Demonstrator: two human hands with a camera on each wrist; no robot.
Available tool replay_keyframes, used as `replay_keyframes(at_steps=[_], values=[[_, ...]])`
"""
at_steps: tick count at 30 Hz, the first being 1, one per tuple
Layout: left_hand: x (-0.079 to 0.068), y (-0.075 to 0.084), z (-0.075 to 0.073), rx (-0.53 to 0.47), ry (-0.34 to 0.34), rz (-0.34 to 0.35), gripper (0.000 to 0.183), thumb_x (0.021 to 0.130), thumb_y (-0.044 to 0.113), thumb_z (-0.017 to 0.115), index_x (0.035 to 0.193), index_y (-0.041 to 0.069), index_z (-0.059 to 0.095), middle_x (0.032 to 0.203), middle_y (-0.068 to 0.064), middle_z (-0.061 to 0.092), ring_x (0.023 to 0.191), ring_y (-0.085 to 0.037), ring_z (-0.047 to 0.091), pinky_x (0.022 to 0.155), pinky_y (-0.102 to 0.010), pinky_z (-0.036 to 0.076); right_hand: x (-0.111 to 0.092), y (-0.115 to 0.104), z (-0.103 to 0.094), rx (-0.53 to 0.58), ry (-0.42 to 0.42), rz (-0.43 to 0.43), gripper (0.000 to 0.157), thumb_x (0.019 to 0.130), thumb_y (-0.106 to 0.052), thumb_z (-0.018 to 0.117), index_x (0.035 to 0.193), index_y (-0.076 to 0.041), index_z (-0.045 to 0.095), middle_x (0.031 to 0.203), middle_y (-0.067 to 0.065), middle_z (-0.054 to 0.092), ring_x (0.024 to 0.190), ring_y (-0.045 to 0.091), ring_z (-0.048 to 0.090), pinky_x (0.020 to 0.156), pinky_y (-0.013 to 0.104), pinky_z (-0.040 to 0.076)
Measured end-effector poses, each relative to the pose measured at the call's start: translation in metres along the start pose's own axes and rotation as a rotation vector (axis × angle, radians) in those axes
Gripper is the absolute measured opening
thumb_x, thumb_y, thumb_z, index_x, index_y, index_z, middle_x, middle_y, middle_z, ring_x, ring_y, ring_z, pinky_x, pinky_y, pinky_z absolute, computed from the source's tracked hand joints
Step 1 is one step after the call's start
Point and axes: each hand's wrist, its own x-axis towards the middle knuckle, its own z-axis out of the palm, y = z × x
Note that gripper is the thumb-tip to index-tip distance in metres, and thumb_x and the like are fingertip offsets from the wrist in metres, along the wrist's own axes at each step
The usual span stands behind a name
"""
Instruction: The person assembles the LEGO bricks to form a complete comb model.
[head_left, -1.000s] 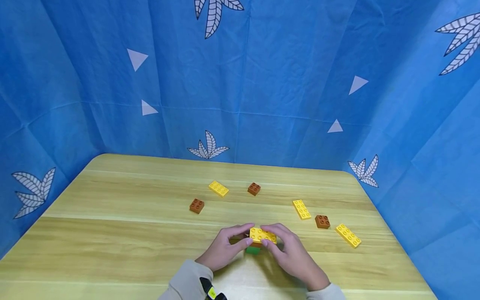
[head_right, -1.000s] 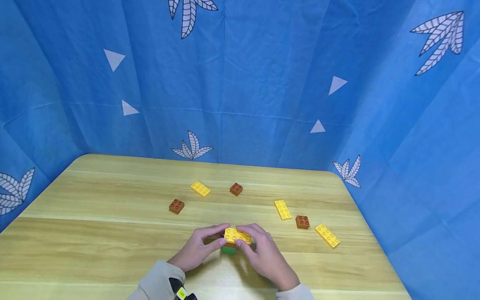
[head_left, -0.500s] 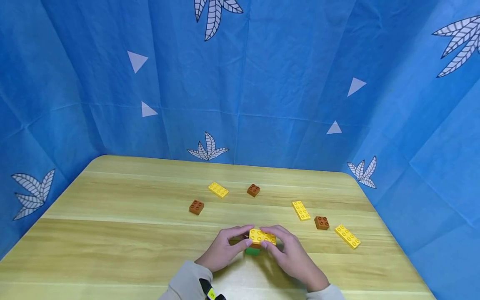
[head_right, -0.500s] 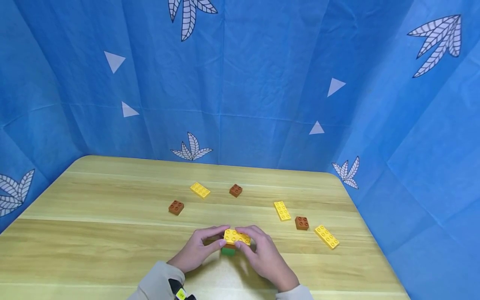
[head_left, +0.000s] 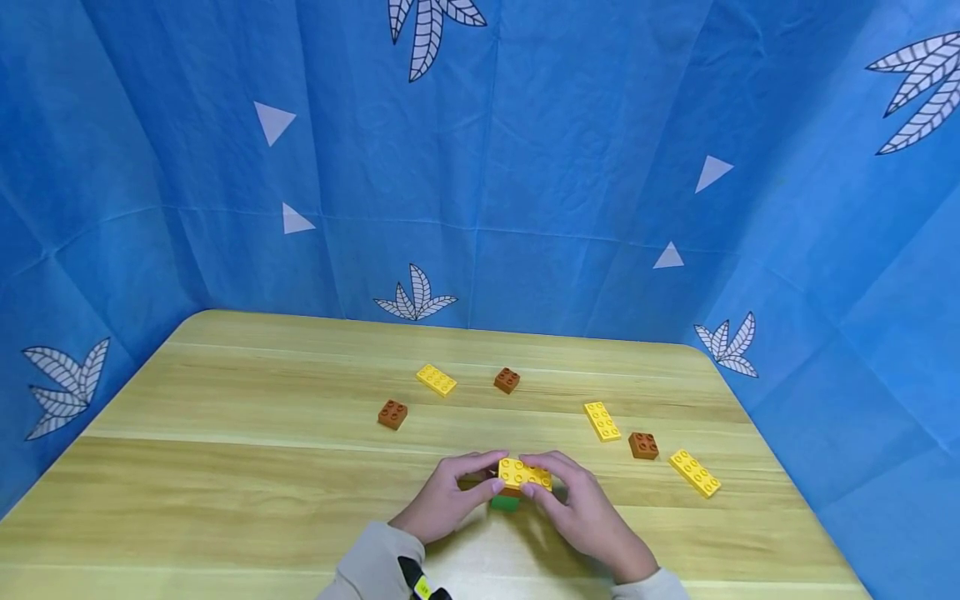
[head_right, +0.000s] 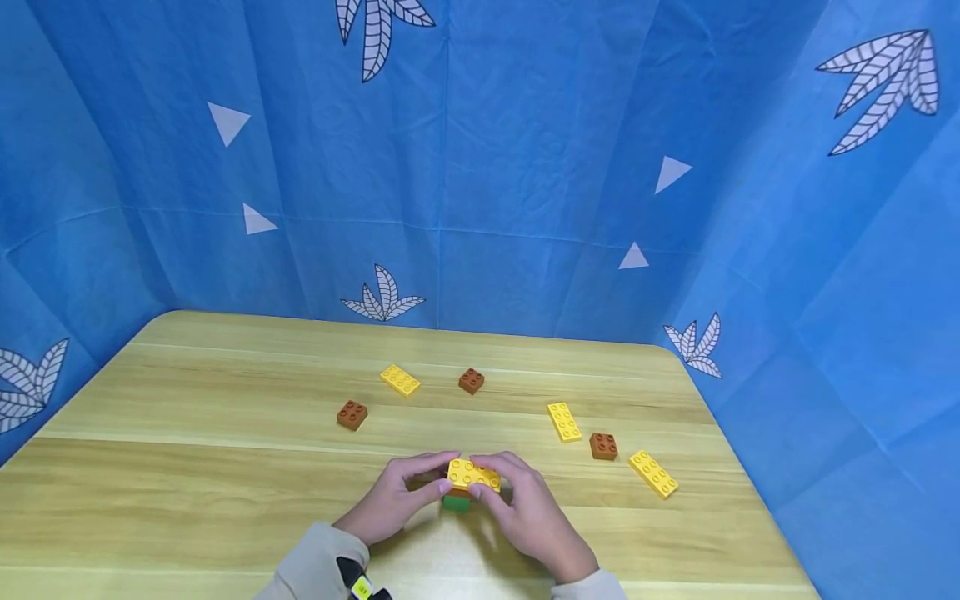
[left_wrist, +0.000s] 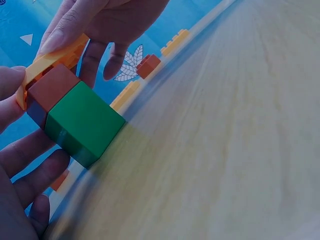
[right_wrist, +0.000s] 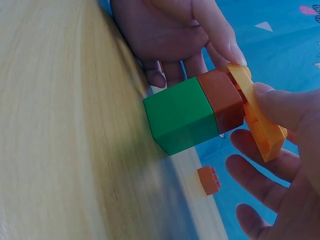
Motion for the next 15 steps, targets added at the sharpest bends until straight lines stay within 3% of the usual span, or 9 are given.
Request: replay_keyframes(at_steps=[6, 15], values=[[0.0007, 0.0001, 0.0001, 0.001, -0.003, 0.010, 0.046, 0.094, 0.035, 0.057, 0.135, 0.016, 0.052, 0.136, 0.002, 0.053, 0.127, -0.021, 0.048, 0.104, -0.045, 0.039, -0.0001, 0.0003, -0.0006, 0.008, -0.010, 0.017, 0.032, 0.091, -0.029, 0.062, 0.118, -0.014, 0.063, 0.111, -0.005, 0.065, 0.105, 0.015, 0.061, 0.090, 0.040, 0.050], [0.0011, -0.0014, -0.0009, 0.019, -0.005, 0.012, 0.047, 0.092, 0.036, 0.059, 0.134, 0.014, 0.053, 0.128, 0.006, 0.059, 0.117, -0.014, 0.054, 0.100, -0.035, 0.042, 0.0012, -0.0004, -0.0009, -0.003, -0.015, 0.018, 0.031, 0.089, -0.029, 0.064, 0.116, -0.013, 0.064, 0.111, -0.002, 0.066, 0.106, 0.017, 0.061, 0.091, 0.043, 0.049]])
